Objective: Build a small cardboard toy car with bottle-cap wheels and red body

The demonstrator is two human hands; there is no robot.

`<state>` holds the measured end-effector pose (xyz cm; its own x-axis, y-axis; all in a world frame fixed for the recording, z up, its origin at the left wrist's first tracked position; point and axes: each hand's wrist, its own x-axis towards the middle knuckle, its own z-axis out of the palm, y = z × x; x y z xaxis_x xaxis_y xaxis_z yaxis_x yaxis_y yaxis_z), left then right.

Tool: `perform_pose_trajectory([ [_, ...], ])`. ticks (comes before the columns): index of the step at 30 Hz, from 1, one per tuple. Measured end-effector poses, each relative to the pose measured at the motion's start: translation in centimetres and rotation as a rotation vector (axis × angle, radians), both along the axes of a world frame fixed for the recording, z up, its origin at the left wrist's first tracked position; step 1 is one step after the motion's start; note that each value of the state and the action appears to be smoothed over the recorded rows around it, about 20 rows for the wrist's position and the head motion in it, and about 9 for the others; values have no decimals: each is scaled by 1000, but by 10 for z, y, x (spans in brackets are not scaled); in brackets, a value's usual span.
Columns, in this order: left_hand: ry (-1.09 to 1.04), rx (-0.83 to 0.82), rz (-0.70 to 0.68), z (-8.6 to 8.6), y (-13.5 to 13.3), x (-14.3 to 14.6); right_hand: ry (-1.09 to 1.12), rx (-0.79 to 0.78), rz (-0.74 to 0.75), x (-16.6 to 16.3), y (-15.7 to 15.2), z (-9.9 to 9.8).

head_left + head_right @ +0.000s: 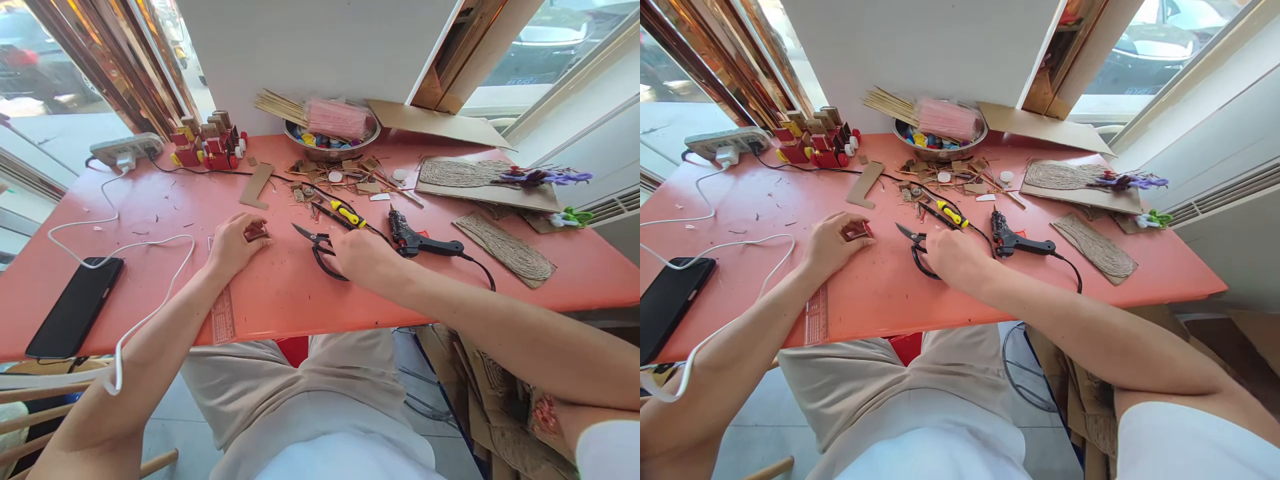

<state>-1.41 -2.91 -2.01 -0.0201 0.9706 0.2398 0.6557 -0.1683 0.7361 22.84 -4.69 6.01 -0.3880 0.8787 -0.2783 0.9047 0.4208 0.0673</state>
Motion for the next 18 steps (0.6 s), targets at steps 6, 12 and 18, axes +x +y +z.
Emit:
perform_pose_trajectory([
  [6, -112, 7, 31, 6, -4, 0, -85, 10, 57, -1, -15, -6],
  [12, -416, 25, 66, 13, -10, -3, 186, 131, 168, 29, -23, -10],
  [18, -708, -37, 4, 32, -19, 4, 284, 477, -87, 140, -2, -40],
])
